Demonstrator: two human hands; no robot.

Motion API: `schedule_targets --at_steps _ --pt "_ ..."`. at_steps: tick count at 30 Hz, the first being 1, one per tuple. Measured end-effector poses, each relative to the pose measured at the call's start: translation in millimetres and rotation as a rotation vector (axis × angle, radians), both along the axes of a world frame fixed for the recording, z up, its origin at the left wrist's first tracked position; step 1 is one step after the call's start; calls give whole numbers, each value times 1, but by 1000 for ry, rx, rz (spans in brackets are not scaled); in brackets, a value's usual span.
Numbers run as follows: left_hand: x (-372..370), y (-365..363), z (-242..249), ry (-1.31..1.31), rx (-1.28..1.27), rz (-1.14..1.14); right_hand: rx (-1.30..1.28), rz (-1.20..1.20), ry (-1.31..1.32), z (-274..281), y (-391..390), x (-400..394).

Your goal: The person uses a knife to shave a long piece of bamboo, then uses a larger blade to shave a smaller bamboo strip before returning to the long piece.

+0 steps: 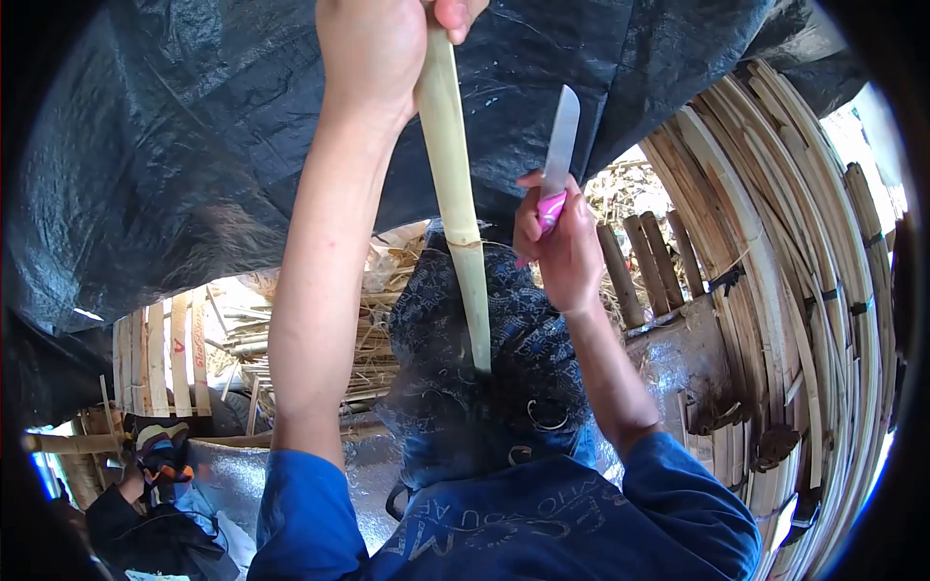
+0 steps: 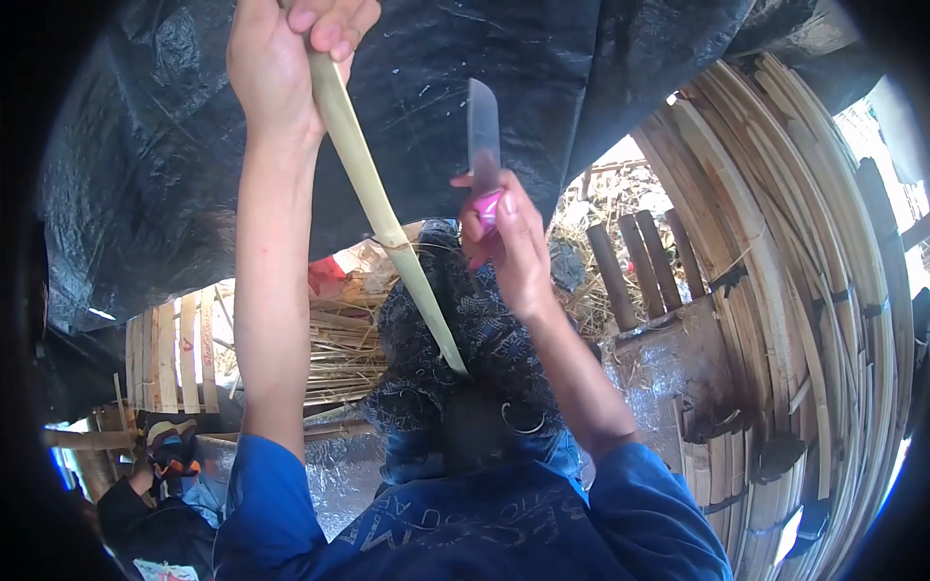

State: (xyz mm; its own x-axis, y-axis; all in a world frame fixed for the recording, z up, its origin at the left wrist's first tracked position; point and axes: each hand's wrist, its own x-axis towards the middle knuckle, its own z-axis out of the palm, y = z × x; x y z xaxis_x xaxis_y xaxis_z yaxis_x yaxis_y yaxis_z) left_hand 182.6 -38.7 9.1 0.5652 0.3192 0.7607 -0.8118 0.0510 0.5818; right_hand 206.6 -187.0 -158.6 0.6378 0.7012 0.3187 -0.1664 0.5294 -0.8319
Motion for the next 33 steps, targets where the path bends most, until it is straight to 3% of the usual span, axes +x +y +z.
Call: schedule_targets --at_steps 4,7,10,11,12,14,17,21,24,25,28,30,32,33 --pt "0 0 0 -7 32 10 -183 -214 -45 26 -29 -34" --pt "2 -1 0 23 -22 41 -181 -369 -154 55 -55 -39" --pt "5 2 -1 4 8 58 -184 -505 -249 50 -60 -58" --pt "4 1 -1 11 -8 59 -367 -438 -407 38 -62 -67" --pt "4 0 -1 14 -24 63 -514 -513 -762 44 -57 -79" --pt "1 -3 1 19 -113 -21 -919 -35 -647 14 -65 -77" --pt "-2 -5 -1 54 -106 53 -904 -176 -654 27 -73 -64" --pt "2 -1 -1 9 -14 64 -496 -514 -397 68 -63 -55" --pt "-1 -3 1 23 -24 68 -559 -321 -603 54 -55 -74" --pt "-2 -3 1 30 -25 80 -895 -71 -631 55 -55 -76" --pt "-3 -2 1 15 -6 59 -878 -70 -599 43 -60 -65" --pt "1 -1 -3 22 -57 51 -667 -481 -782 57 -68 -61" --pt "4 -1 -2 14 -83 27 -545 -476 -418 80 -67 -57" --pt "4 -1 -2 15 -53 46 -419 -467 -402 82 -66 -57"
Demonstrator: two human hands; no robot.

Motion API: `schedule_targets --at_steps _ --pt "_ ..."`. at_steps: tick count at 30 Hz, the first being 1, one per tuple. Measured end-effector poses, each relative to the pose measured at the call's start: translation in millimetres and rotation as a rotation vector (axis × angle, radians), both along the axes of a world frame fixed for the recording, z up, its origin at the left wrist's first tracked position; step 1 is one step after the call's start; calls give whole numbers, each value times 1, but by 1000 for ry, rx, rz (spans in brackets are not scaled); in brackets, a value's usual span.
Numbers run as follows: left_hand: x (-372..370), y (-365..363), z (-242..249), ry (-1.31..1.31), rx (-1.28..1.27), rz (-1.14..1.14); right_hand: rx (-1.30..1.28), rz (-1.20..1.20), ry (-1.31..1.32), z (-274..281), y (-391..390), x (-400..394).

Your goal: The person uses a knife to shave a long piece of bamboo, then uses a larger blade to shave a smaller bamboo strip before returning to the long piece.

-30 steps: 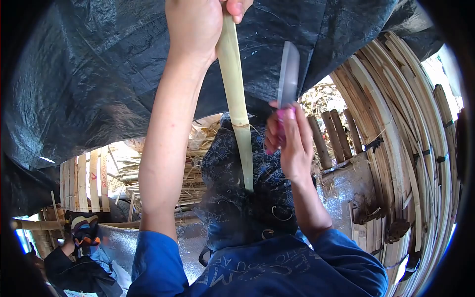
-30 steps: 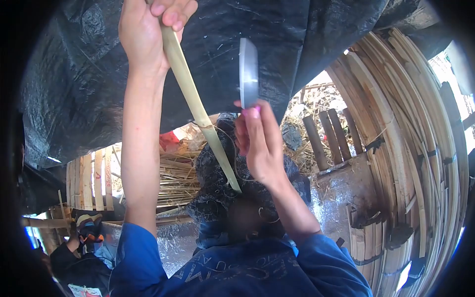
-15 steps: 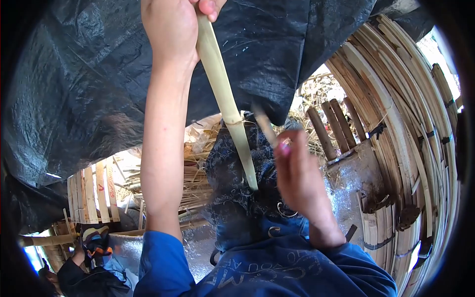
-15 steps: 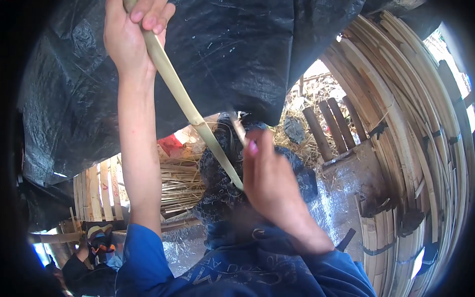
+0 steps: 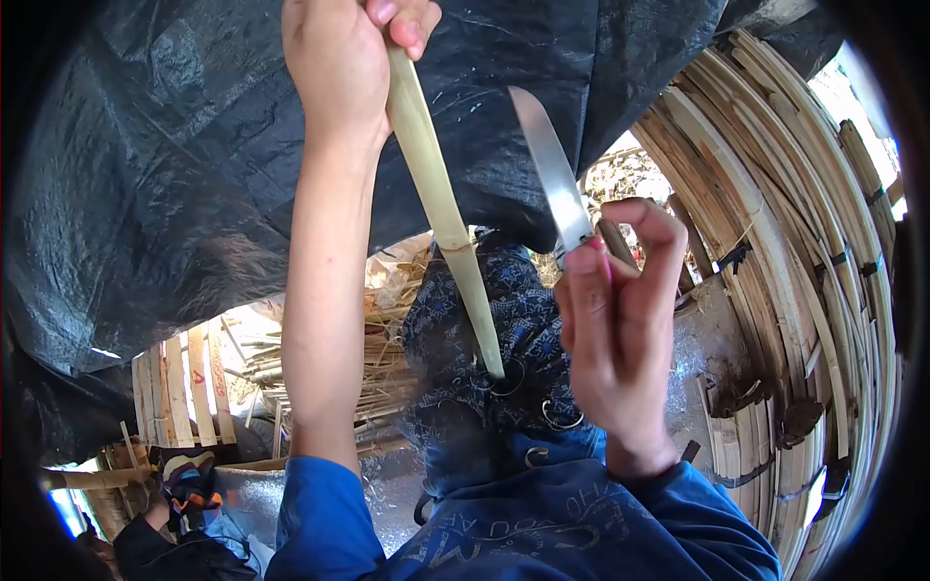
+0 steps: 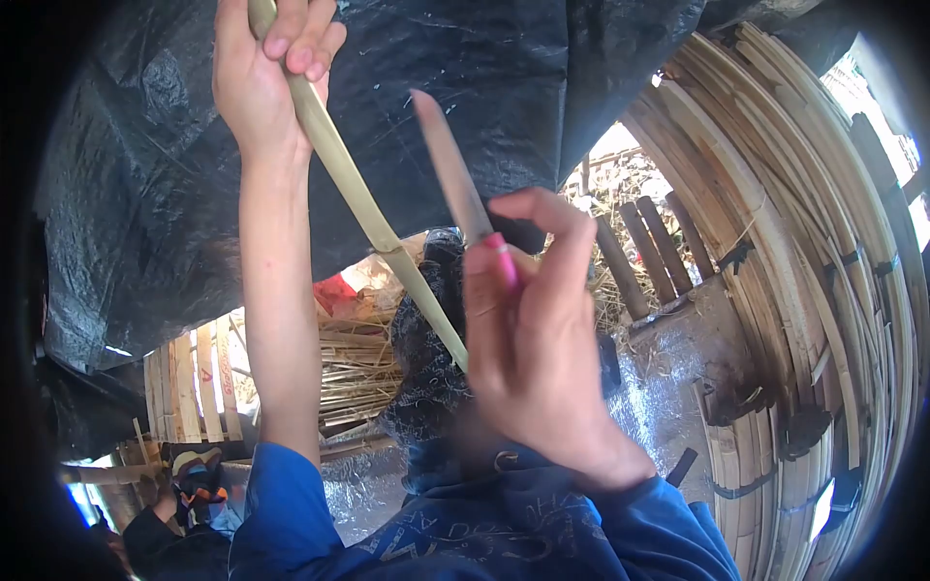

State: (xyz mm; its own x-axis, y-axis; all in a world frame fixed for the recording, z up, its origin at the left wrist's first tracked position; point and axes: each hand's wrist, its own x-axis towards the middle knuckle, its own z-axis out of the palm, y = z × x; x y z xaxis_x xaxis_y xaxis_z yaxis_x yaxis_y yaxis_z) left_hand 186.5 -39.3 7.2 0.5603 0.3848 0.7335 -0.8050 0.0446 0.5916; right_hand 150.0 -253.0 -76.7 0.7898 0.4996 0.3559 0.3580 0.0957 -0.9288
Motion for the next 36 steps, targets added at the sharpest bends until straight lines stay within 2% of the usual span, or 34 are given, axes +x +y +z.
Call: schedule_targets --at_steps 1,3,5,6,8,9,11,12,13,15,18,23,25,30,33,35,36 --pt "0 0 1 0 30 21 40 33 -1 -6 6 -5" --pt "-3 -2 1 -1 14 -9 -251 162 -171 -31 16 -15" --pt "-5 -2 3 -7 1 -31 -633 359 43 -66 14 -13" --pt "-5 -2 5 -8 -14 -145 -530 367 86 -90 5 -12" --pt "-6 3 6 6 -38 -418 -501 336 120 -99 -13 -5" --pt "-4 7 4 0 -46 -402 -468 293 166 -100 -20 -2" --pt "2 9 2 -68 -68 -830 -463 238 195 -97 -28 10" --pt "-6 -2 5 -61 -218 -925 -532 231 161 -85 -31 17" --pt "-7 -2 7 -39 -212 -921 -544 240 144 -76 -31 20" --pt "-20 -11 13 57 -303 -805 -438 254 128 -62 -35 22" --pt "-18 -6 13 55 -78 -744 -452 310 91 -48 -36 23" --pt "-18 -9 13 94 -89 -658 -463 286 -93 -45 -29 18" --pt "-15 -5 10 129 -57 -473 -437 282 -69 -50 -32 17" --pt "-20 -5 5 185 -222 -485 -475 234 24 -51 -40 17" --pt "-40 4 -35 249 78 78 -485 206 0 -47 -47 18" --pt "-72 -1 -74 386 105 392 -473 274 26 -48 -58 20" --pt "-95 -10 -89 454 96 433 -464 326 -26 -47 -64 22"
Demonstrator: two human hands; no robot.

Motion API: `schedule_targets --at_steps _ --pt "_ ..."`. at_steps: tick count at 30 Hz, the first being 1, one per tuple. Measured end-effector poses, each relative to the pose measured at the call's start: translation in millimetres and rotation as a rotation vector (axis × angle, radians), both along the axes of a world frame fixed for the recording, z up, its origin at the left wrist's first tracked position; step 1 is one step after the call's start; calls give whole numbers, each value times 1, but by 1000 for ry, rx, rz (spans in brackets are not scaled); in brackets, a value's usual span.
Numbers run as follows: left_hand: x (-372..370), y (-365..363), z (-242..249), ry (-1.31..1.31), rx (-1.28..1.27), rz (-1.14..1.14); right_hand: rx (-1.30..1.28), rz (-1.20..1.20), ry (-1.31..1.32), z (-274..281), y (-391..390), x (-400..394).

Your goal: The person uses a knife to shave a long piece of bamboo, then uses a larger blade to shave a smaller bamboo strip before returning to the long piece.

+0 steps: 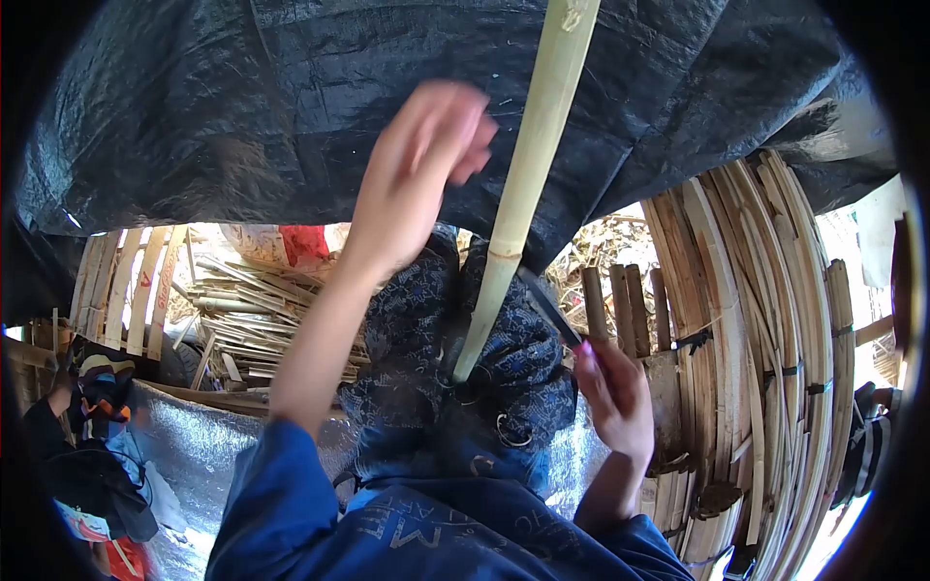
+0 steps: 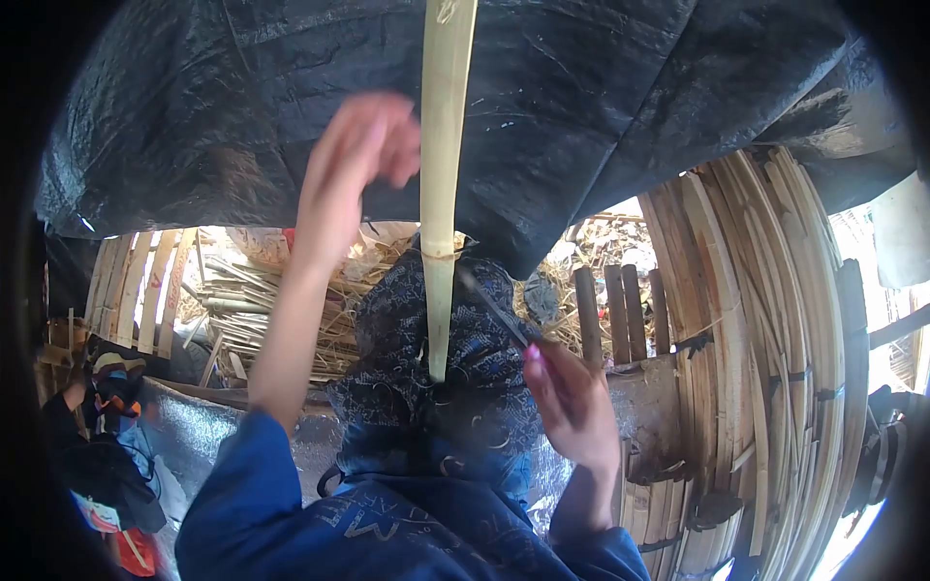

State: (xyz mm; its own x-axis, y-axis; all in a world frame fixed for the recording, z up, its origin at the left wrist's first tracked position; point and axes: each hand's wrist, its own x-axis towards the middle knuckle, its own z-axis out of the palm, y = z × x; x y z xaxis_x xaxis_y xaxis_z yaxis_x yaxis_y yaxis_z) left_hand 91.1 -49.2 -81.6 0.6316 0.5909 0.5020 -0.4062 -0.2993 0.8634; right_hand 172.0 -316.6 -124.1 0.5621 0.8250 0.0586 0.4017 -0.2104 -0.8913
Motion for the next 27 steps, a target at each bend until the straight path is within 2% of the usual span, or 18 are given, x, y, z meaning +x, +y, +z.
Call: schedule_targets --at_steps 1,4,7,8,9,11,12,13,15,16,18,19,21,23,25,27 --pt "-25 -11 -15 69 -12 46 -78 58 33 7 -7 1" --pt "-78 -50 -55 128 -196 105 -54 157 11 27 -5 -12" --pt "-91 -83 -59 79 -209 128 -5 44 -55 41 3 -31" --pt "-91 -87 -60 20 -204 117 47 -37 16 45 6 -40" --pt "-90 -88 -59 12 -210 118 -62 -71 200 63 5 -46" --pt "-89 -91 -53 -16 -266 128 80 19 196 52 6 -57" --pt "-86 -93 -51 -29 -326 124 118 26 292 47 17 -71" --pt "-84 -92 -52 -29 -328 120 6 39 315 42 27 -80" --pt "-81 -88 -55 163 -364 58 -161 30 387 21 45 -81" --pt "-78 -86 -54 254 -345 124 -158 26 393 15 49 -80" --pt "-75 -80 -46 308 -341 166 30 -87 618 9 57 -80" --pt "-72 -76 -41 356 -336 208 33 -92 628 11 59 -80" --pt "-63 -69 -34 332 -295 249 146 -81 885 23 65 -82" --pt "-55 -60 -30 447 -120 260 141 -93 919 30 68 -83" --pt "-48 -60 -19 520 -103 232 214 3 1255 29 67 -79" --pt "-41 -64 -11 491 7 249 199 -40 1196 36 71 -80"
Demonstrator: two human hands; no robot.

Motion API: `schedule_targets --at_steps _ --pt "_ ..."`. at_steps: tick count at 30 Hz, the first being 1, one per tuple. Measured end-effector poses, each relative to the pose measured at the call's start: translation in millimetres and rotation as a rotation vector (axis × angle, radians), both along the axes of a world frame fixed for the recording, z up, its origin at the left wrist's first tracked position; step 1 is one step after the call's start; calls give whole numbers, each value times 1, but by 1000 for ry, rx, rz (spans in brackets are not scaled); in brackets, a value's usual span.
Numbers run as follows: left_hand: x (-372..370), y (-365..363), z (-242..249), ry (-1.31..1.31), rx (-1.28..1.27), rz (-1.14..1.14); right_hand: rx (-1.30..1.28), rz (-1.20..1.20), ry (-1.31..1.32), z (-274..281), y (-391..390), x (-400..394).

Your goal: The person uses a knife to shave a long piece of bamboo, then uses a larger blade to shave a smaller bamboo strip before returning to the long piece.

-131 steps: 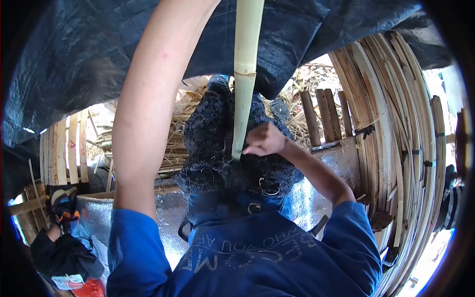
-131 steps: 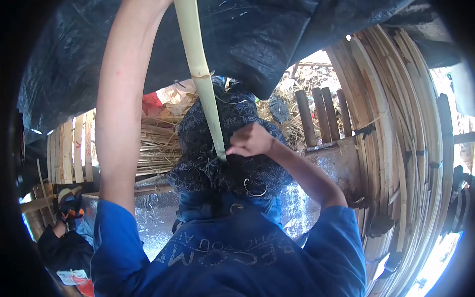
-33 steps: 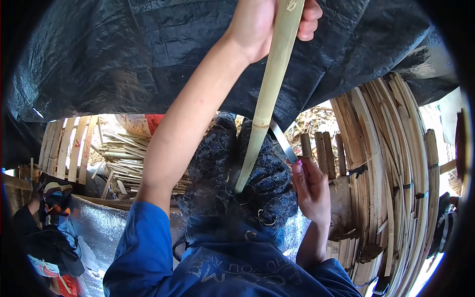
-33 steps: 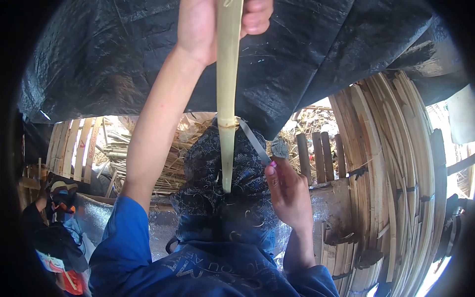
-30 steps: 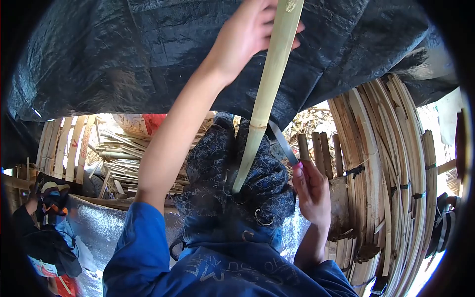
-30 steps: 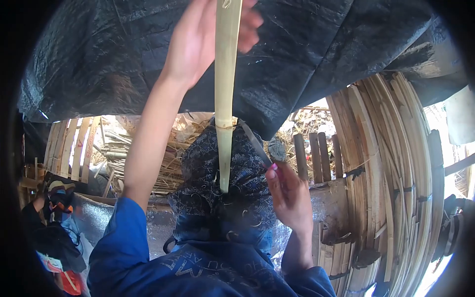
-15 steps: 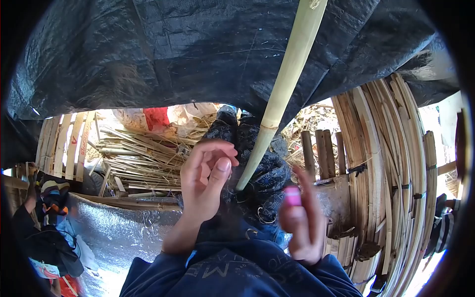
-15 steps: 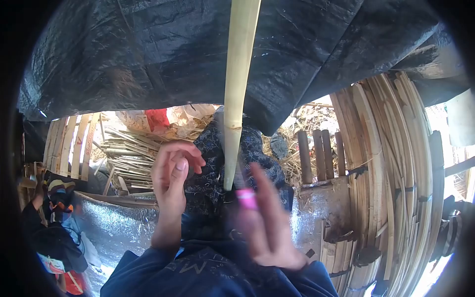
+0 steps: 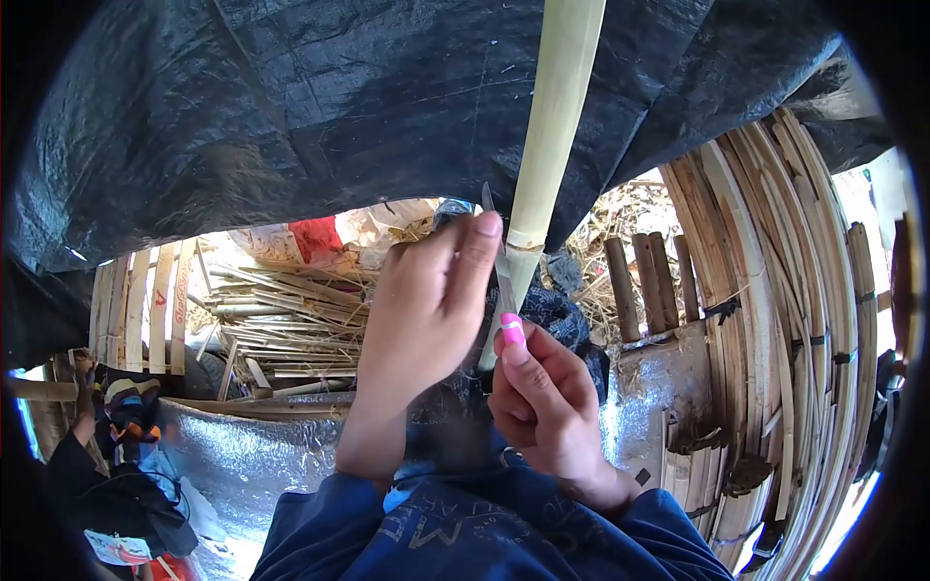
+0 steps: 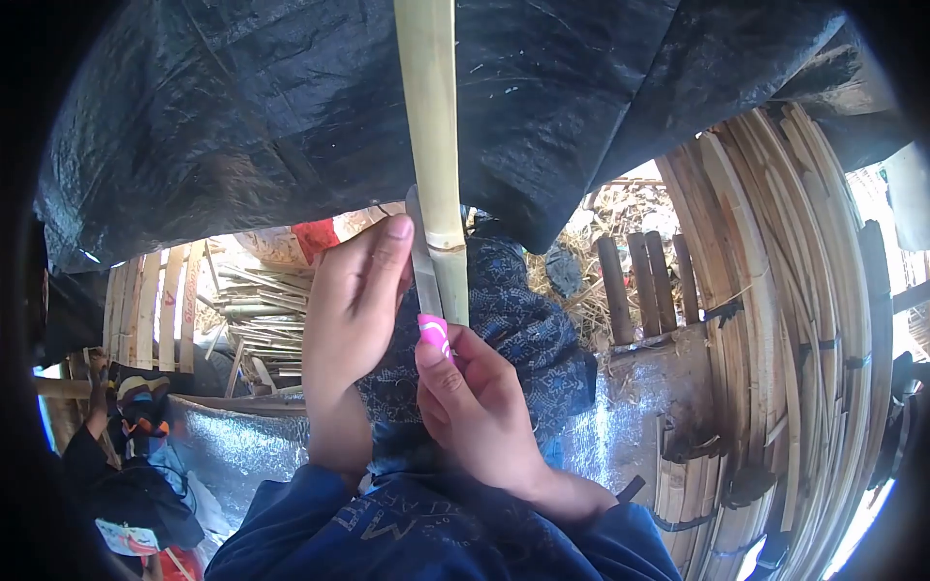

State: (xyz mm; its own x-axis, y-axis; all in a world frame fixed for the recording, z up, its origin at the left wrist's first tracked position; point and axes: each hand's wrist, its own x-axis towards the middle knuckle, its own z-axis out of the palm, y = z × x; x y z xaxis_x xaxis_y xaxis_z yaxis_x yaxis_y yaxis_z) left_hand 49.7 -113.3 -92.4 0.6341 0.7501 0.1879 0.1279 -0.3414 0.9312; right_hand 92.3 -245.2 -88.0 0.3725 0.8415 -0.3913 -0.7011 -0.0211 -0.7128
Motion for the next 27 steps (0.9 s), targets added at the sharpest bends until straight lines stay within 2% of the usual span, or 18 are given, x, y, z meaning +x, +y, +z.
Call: schedule_targets --at_steps 4,12,14,16,18,22,24,27 --pt "5 -5 -3 92 174 -52 44 -58 104 -7 -3 -3" --pt "-2 -28 -36 57 90 14 -35 29 8 -32 -14 -8" --pt "3 -25 -29 32 80 11 28 39 102 -30 -14 -3" --pt "11 -21 -19 23 148 54 21 41 90 -19 -11 5" --pt "15 -12 -9 85 174 53 36 43 183 -9 -5 13" --pt "14 -13 -9 75 120 56 30 39 104 -8 0 6" --pt "13 -13 -18 52 114 65 56 53 90 -16 -2 4" --pt "13 -7 -60 212 132 1 -101 -7 321 -36 0 6"
